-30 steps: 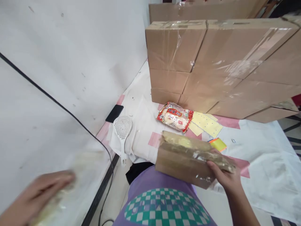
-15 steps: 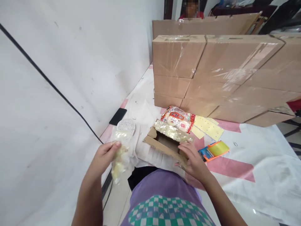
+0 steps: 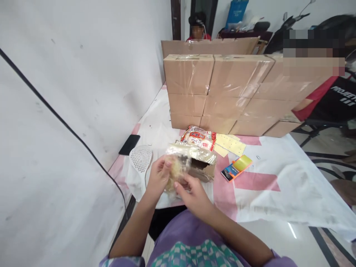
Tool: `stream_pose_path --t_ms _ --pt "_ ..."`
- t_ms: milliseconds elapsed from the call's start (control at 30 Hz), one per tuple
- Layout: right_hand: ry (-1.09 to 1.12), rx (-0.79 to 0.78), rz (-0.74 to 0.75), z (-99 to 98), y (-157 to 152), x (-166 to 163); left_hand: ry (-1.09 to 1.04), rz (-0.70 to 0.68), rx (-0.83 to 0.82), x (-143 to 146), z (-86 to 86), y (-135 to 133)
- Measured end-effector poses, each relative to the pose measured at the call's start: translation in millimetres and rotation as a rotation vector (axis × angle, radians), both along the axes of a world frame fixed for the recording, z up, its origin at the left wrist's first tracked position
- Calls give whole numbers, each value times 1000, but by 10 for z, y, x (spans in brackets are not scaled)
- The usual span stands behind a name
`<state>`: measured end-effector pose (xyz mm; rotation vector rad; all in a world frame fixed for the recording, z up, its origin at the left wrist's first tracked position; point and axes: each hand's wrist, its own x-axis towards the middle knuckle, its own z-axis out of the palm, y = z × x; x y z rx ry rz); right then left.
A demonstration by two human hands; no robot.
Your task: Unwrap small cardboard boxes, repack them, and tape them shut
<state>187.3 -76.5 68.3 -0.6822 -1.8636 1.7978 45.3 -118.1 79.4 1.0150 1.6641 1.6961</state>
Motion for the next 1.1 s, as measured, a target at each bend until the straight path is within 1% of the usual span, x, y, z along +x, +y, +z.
stream_pose_path --t_ms 100,133,200,267,300,367,433,467,500,533,567,600,633,667,700,767,800,867,933,1033,1100 --pt "28 -71 14 22 91 101 -90 96 22 45 -127 5" --pt "34 -65 12 36 122 148 -166 94 31 52 -147 7" --pt "58 14 -49 55 187 251 -373 42 82 47 -143 1" --pt "102 74 -161 66 270 382 -544 16 160 1 -97 -31" --pt "135 58 -221 79 324 464 -591 32 199 -35 -72 -56" --pt "232 -22 -362 142 458 657 -628 110 257 -111 -40 -104" --pt "382 -61 -559 263 604 859 -654 161 290 -141 -38 -115" --pt "472 -26 -690 331 667 945 -668 170 307 -120 -40 -102" --pt "561 55 -849 393 717 1010 -681 170 325 -70 -37 -79" --pt "627 170 -1008 436 749 1048 -695 161 346 7 -25 -51" --pt "641 318 -1121 453 760 1054 -710 145 372 106 -1 -21" --pt "589 499 -1147 441 751 1030 -724 115 403 217 34 10" --pt "486 682 -1082 402 723 982 -740 70 435 331 77 40" --pt "356 840 -942 343 682 920 -755 6 461 438 124 71" --pt "226 976 -726 275 633 857 -766 -74 482 530 170 102" --pt "93 1129 -428 155 545 772 -747 -217 507 651 244 170" --pt "53 1172 -356 117 517 763 -714 -257 501 680 268 208" --pt "12 1206 -337 98 508 816 -637 -255 454 692 301 290" --pt "56 1158 -414 132 552 931 -608 -192 392 682 338 383" --pt "200 1049 -554 197 669 1107 -695 -165 327 706 439 544" --pt "227 984 -635 221 749 1179 -793 -204 290 768 526 670"
